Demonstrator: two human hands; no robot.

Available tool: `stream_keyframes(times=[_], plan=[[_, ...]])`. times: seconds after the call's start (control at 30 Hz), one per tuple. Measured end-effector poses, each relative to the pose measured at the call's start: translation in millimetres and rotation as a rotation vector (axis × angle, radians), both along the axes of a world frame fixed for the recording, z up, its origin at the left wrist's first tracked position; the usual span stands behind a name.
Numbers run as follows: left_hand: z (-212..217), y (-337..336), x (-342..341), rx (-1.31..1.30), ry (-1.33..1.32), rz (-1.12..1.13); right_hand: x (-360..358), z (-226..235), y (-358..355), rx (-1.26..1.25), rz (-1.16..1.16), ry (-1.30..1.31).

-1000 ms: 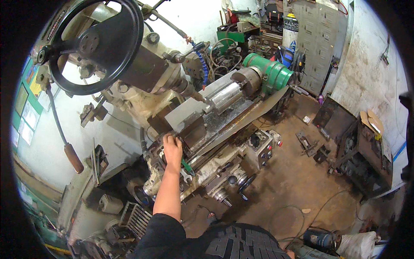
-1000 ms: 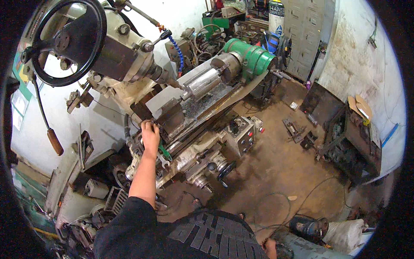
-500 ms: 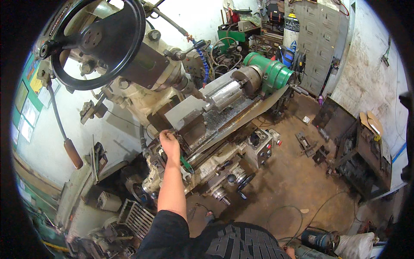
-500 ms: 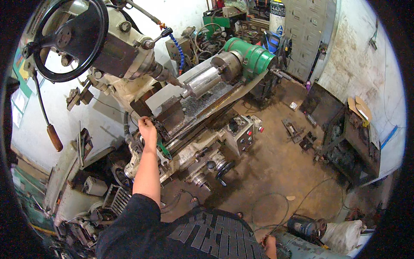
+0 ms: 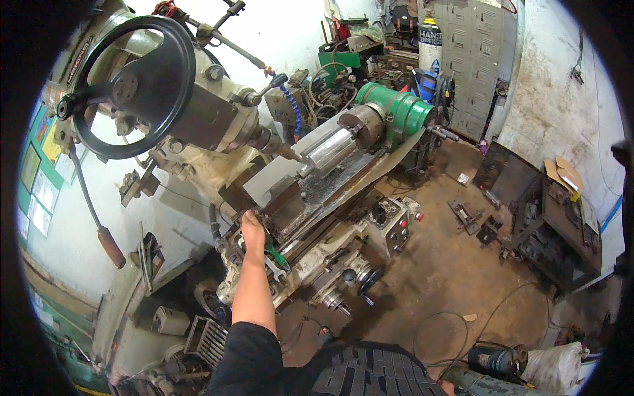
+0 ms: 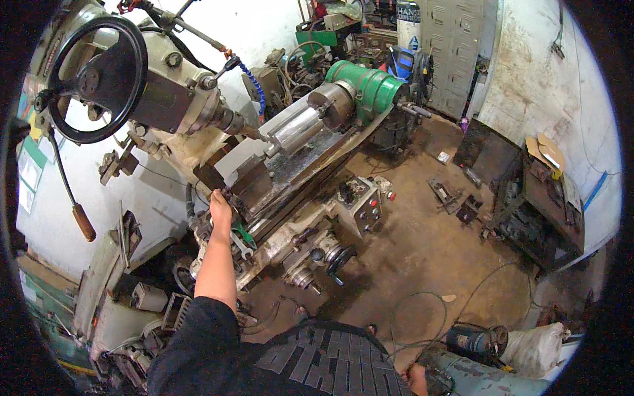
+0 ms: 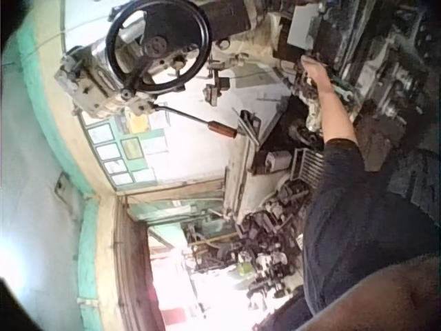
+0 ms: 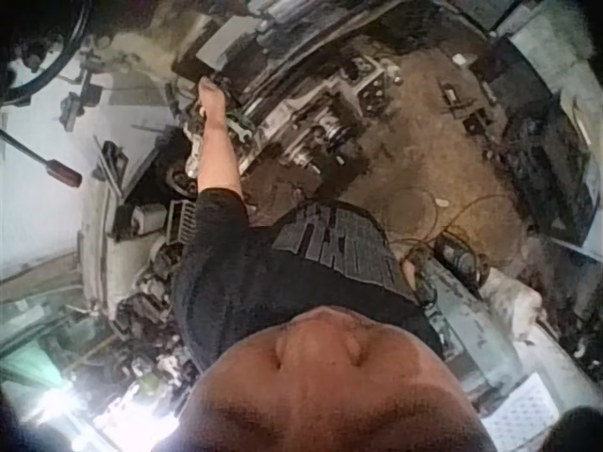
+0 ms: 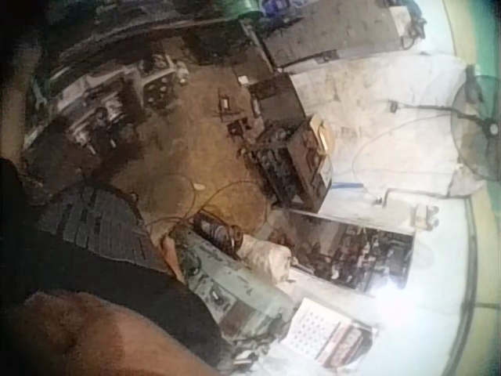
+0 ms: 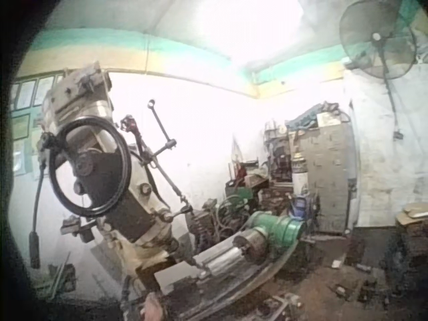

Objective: The person operates a milling machine in a workshop, adjusting the machine's controls and applying lubricant to the workpiece. They use a wrench to tighten components and manipulate the machine's levers and knobs to position the tool.

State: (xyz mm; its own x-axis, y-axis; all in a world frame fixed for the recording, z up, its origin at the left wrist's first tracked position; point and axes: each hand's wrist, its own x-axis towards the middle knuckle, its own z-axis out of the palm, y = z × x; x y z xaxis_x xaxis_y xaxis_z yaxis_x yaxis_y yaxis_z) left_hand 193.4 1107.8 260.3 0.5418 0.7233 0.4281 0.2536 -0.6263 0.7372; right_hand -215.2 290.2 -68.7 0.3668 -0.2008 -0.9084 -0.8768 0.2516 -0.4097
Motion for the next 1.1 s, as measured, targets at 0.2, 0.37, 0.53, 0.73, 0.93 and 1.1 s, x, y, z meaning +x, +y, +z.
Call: stream_keyframes(times=[0.2, 0.37, 0.53, 0.73, 0.93, 1.1], plan=[[28.0, 32.7, 10.2, -1.105, 0.078, 0.013, 20.2, -25.7, -16.0, 0.043, -0.19, 0.047], [59.8, 32.2, -17.8, -0.634, 0.309, 0.217, 6.8, -43.5, -45.3, 0.013, -0.138, -0.104], [125.9, -69.3, -66.7, 0.098, 0.092, 0.321, -14.8, -9.3, -85.5, 0.038, -0.086, 0.089], [192.8, -248.0, -81.2, 0.435, -0.424, -0.006, 47.3, 23.1, -134.3, -0.116, -0.054, -0.078], [167.3, -385.9, -38.7, 0.489, -0.337, -0.603, 214.3, 60.2, -111.7, -0.235, -0.065, -0.393], [110.5, -451.8, 22.6, 0.185, -0.11, -0.821, 312.2, 142.6, -36.3, -0.183, 0.344, -0.527]])
